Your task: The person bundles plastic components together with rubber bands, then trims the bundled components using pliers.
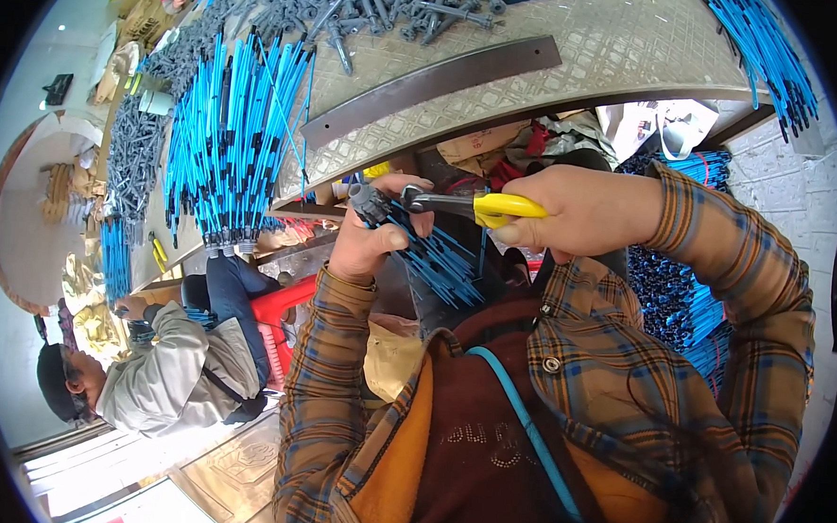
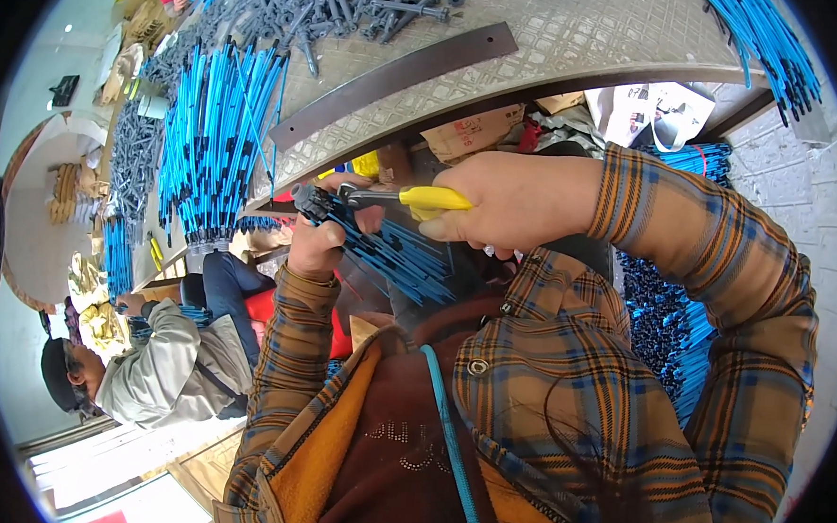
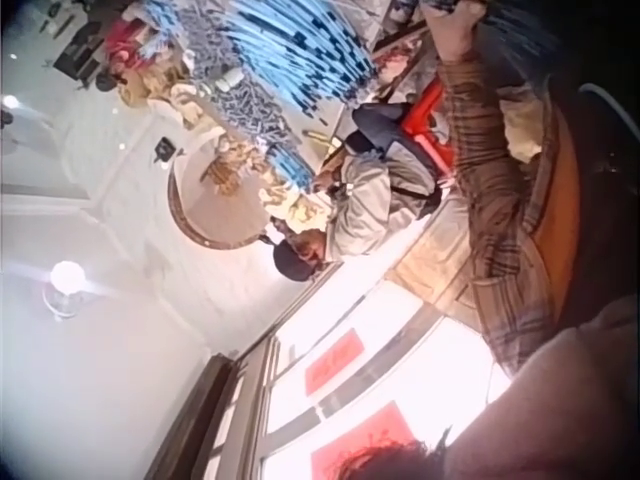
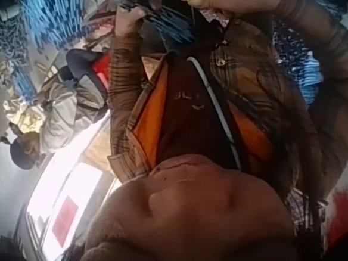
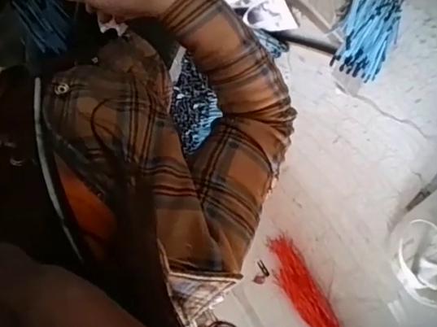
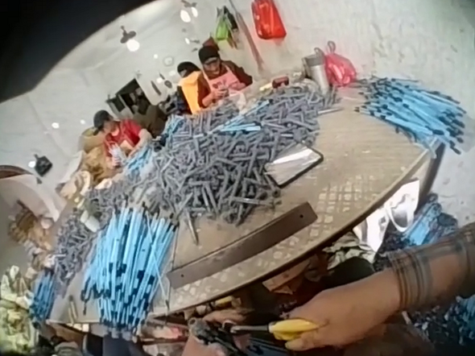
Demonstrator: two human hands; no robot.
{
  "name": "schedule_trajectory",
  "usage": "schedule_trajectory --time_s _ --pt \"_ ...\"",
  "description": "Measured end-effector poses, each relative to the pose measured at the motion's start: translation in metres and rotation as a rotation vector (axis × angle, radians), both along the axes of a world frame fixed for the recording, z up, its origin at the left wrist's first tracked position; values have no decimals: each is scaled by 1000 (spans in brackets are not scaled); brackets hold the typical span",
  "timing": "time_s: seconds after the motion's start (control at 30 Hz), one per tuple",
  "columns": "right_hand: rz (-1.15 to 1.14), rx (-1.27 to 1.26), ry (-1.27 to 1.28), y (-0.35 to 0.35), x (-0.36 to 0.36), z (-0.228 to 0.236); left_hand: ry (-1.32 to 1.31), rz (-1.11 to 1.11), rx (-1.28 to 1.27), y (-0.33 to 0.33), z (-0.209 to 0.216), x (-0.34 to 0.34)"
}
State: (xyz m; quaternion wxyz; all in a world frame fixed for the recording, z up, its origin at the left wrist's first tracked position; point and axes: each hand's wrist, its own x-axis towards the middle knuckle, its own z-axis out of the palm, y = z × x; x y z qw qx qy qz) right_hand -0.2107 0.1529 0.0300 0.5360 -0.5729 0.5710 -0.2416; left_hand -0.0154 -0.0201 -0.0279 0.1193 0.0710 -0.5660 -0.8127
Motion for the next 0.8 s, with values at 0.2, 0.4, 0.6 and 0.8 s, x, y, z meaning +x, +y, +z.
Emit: schedule_trajectory --time_s 0.2,0.4,0.6,0.8 --pt "7 64 -28 -4 3 31 -5 28 -69 0 14 3" --pt "95 -189 152 5 -3 14 -255 -27 -210 19 31 -6" --pt "-86 -366 479 37 -32 21 -207 -69 -216 25 21 -6" --pt "-755 -348 978 73 -131 -4 -116 -125 -245 17 19 -21"
